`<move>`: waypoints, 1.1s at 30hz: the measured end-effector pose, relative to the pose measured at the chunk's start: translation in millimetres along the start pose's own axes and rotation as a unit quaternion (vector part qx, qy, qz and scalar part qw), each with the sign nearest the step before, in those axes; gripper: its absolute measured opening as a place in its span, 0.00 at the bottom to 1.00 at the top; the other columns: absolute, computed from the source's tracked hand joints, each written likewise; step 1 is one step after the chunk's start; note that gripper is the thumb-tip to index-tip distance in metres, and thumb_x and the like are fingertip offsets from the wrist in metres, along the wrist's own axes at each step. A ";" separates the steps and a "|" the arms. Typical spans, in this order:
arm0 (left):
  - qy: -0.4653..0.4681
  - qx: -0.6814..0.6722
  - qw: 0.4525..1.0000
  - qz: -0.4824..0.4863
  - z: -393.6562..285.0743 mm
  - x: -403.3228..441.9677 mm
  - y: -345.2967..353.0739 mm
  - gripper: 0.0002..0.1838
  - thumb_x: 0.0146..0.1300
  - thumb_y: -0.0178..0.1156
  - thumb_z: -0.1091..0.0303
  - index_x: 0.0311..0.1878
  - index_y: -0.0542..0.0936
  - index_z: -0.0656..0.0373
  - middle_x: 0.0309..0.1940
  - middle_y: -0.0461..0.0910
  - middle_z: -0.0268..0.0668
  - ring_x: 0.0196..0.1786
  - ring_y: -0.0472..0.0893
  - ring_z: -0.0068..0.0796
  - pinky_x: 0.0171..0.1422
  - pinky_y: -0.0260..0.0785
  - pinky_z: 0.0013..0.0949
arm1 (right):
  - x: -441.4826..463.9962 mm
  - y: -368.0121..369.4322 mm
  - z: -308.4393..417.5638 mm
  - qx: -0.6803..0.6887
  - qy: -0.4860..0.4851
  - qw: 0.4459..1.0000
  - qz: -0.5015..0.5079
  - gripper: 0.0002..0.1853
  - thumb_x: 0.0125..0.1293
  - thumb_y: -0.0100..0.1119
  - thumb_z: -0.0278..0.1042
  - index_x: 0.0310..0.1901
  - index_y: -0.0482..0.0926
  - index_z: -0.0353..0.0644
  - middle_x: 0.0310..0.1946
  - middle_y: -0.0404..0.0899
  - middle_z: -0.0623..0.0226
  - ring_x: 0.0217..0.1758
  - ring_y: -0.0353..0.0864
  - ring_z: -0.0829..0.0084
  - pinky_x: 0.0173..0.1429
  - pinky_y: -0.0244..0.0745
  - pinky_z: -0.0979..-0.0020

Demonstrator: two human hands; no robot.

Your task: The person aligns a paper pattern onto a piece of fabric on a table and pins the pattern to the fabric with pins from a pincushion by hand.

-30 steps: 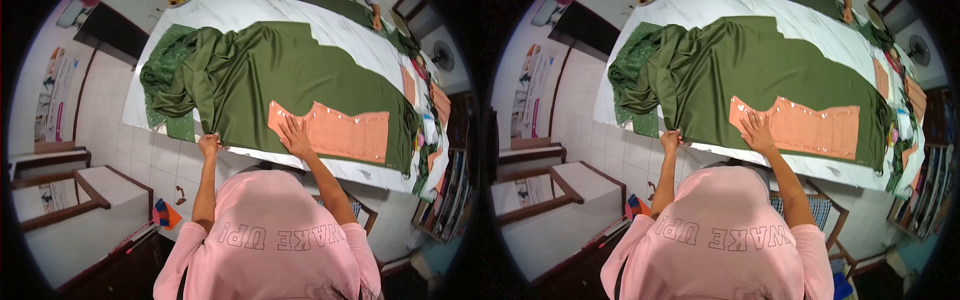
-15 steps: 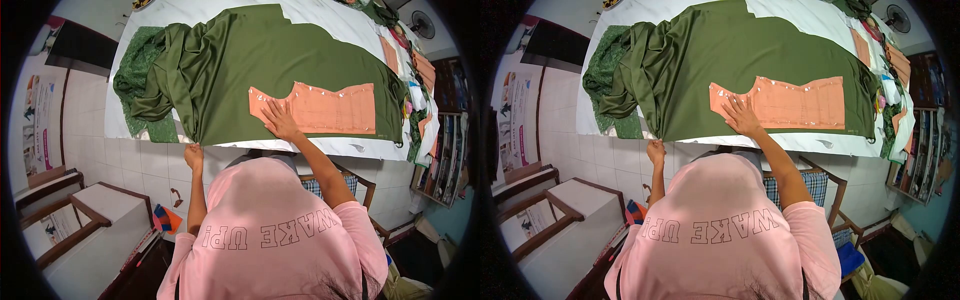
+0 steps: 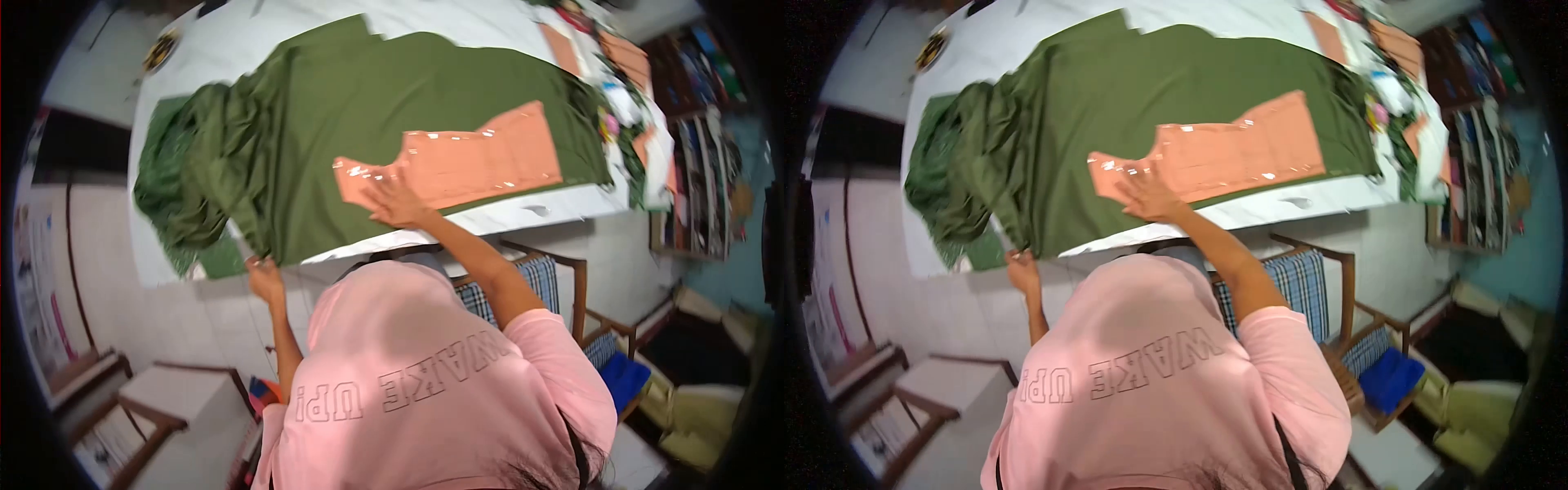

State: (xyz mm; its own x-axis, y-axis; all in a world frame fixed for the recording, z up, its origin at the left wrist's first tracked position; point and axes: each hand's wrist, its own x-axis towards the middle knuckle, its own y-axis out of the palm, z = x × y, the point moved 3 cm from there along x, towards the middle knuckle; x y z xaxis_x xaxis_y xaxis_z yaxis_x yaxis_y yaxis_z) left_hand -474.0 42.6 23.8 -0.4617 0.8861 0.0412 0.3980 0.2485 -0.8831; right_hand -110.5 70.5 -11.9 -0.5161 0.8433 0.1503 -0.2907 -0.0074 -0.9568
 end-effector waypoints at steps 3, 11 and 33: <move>0.065 -0.020 0.998 -0.004 -28.9 9.7 4.4 0.15 0.60 0.58 0.61 0.47 0.73 0.58 0.27 0.79 0.42 0.29 0.78 0.41 0.38 0.69 0.41 | -0.2 -26.1 14.1 0.037 0.035 0.998 0.031 0.34 0.63 0.46 0.58 0.66 0.59 0.49 0.71 0.44 0.53 0.74 0.41 0.53 0.64 0.31 0.29; 0.386 -0.146 0.905 0.107 -194.1 -20.9 78.1 0.19 0.64 0.54 0.65 0.54 0.71 0.66 0.44 0.74 0.48 0.47 0.75 0.45 0.53 0.66 0.40 | -44.5 -47.3 -6.0 -0.031 0.108 0.993 -0.038 0.32 0.65 0.45 0.53 0.67 0.57 0.45 0.71 0.44 0.53 0.75 0.38 0.56 0.66 0.27 0.30; 0.397 0.159 0.889 0.161 -368.2 -183.5 213.2 0.37 0.64 0.43 0.43 0.72 0.51 0.51 0.74 0.40 0.41 0.75 0.35 0.50 0.67 0.22 0.69 | -193.6 -118.8 -314.1 -0.057 0.227 0.972 -0.022 0.32 0.64 0.46 0.52 0.67 0.59 0.46 0.70 0.49 0.53 0.75 0.37 0.52 0.66 0.34 0.31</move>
State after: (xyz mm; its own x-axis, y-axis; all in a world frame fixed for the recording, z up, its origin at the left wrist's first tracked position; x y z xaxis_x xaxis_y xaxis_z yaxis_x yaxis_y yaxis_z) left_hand -12.6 77.0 0.1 0.3914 0.9197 -0.0320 0.1046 -0.0790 -0.9914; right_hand 277.1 76.9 -5.5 -0.0881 0.9919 0.0916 -0.1995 0.0725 -0.9772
